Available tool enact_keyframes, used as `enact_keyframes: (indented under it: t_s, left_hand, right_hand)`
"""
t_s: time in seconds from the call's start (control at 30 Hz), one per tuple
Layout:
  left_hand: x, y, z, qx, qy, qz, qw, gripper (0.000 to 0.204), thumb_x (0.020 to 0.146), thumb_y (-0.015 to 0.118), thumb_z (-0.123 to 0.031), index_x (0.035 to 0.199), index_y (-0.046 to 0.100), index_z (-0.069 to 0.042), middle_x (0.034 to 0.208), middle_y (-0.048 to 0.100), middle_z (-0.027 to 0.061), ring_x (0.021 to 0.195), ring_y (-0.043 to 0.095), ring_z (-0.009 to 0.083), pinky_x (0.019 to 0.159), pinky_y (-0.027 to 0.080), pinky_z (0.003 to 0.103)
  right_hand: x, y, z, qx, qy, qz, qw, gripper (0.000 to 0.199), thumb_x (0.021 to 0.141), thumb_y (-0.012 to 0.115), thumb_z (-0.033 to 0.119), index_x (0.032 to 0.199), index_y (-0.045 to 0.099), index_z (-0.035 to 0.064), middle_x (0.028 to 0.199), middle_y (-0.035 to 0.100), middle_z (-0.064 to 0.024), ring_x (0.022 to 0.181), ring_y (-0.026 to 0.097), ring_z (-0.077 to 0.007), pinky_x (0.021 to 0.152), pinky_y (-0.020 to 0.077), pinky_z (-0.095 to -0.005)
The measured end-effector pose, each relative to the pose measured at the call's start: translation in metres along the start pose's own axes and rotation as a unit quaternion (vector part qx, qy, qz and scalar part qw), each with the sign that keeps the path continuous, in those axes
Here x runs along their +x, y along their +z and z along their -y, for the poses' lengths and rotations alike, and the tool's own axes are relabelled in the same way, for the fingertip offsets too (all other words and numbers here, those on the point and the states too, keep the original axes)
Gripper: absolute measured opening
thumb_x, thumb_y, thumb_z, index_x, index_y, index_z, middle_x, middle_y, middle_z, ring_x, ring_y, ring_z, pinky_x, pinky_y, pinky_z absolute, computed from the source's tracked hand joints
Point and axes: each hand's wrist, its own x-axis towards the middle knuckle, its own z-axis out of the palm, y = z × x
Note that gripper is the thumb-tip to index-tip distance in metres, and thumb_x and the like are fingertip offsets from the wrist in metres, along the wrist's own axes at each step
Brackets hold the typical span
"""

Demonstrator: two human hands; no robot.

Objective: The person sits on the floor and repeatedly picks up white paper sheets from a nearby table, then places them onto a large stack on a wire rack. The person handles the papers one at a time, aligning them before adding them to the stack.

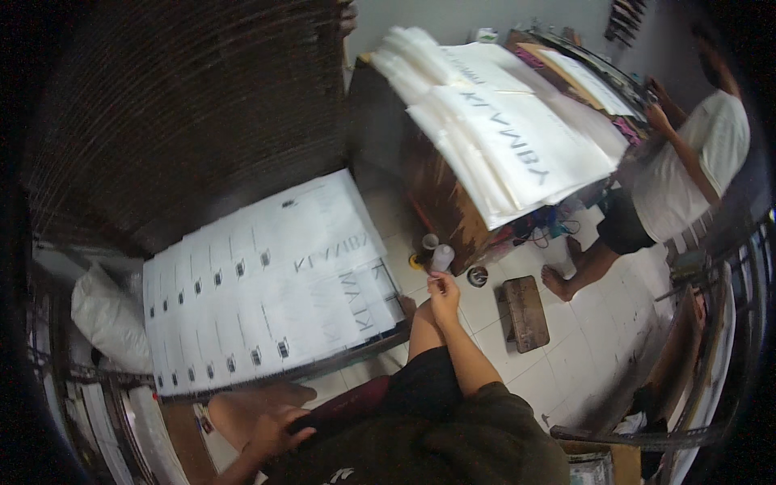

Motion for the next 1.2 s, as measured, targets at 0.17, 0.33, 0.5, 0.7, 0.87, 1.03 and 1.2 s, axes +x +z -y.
enact_keyframes:
  t_s: [0.17, 0.33, 0.5, 0.7, 0.87, 1.03, 1.2]
  left_hand:
    - [0.074, 0.075, -0.033, -0.171, 0.029, -0.082, 0.982, 0.043, 0.074, 0.075, -0.032, 0.108, 0.063, -0.008, 0.091, 0.065, 0.0119, 0.082, 0.064, 0.0271, 0.073, 0.051, 0.035]
    - [0.079, 0.121, 0.022, -0.161, -0.033, 0.060, 0.985, 0.050, 0.076, 0.073, -0.035, 0.114, 0.059, -0.007, 0.093, 0.065, 0.0122, 0.083, 0.064, 0.0235, 0.075, 0.051, 0.033]
    - [0.078, 0.131, 0.057, -0.245, -0.095, 0.023, 0.965, 0.049, 0.076, 0.074, -0.033, 0.114, 0.058, -0.007, 0.090, 0.064, 0.0092, 0.080, 0.063, 0.0177, 0.073, 0.051, 0.030]
    - [0.078, 0.126, 0.046, -0.276, -0.148, -0.034, 0.949, 0.046, 0.076, 0.075, -0.023, 0.114, 0.058, -0.004, 0.090, 0.064, 0.0090, 0.077, 0.062, 0.0144, 0.070, 0.051, 0.028]
    - [0.089, 0.125, 0.048, -0.289, -0.150, -0.096, 0.941, 0.040, 0.075, 0.076, -0.019, 0.108, 0.061, -0.003, 0.085, 0.064, 0.0089, 0.072, 0.061, 0.0138, 0.066, 0.051, 0.027]
    - [0.088, 0.125, 0.050, -0.271, -0.174, -0.139, 0.936, 0.035, 0.075, 0.076, -0.018, 0.103, 0.063, -0.002, 0.081, 0.064, 0.0085, 0.070, 0.061, 0.0138, 0.065, 0.050, 0.027]
    - [0.087, 0.126, 0.052, -0.258, -0.201, -0.152, 0.933, 0.034, 0.075, 0.076, -0.020, 0.101, 0.063, -0.002, 0.080, 0.064, 0.0087, 0.070, 0.061, 0.0143, 0.065, 0.050, 0.027]
  right_hand:
    - [0.002, 0.001, -0.001, -0.103, -0.063, -0.018, 0.992, 0.016, 0.084, 0.062, 0.007, 0.100, 0.063, 0.0038, 0.073, 0.060, -0.0020, 0.067, 0.055, -0.0088, 0.059, 0.0432, -0.0231]
    - [-0.042, 0.004, 0.073, -0.164, -0.127, 0.048, 0.977, 0.021, 0.081, 0.067, 0.013, 0.100, 0.065, 0.0037, 0.075, 0.063, -0.0060, 0.069, 0.058, -0.0125, 0.063, 0.0455, -0.0264]
    - [-0.059, -0.006, 0.179, -0.128, -0.354, 0.062, 0.924, 0.019, 0.074, 0.066, 0.007, 0.091, 0.067, 0.0014, 0.078, 0.065, -0.0086, 0.071, 0.061, -0.0155, 0.062, 0.0470, -0.0271]
    - [0.053, -0.082, 0.315, 0.023, -0.383, -0.209, 0.900, 0.031, 0.084, 0.061, 0.016, 0.110, 0.058, -0.0001, 0.099, 0.056, -0.0047, 0.088, 0.053, -0.0148, 0.072, 0.0422, -0.0268]
    - [0.164, -0.161, 0.343, 0.187, -0.146, -0.266, 0.934, 0.064, 0.082, 0.065, 0.038, 0.130, 0.041, 0.0025, 0.123, 0.048, -0.0133, 0.110, 0.049, -0.0264, 0.084, 0.0442, -0.0393]
    - [0.214, -0.188, 0.336, 0.178, -0.109, -0.259, 0.943, 0.082, 0.078, 0.068, 0.047, 0.137, 0.030, 0.0037, 0.137, 0.034, -0.0191, 0.125, 0.036, -0.0345, 0.095, 0.0392, -0.0486]
    - [0.244, -0.198, 0.347, 0.250, -0.109, -0.228, 0.935, 0.100, 0.072, 0.070, 0.056, 0.145, 0.020, 0.0093, 0.147, 0.015, -0.0224, 0.135, 0.023, -0.0381, 0.101, 0.0329, -0.0528]
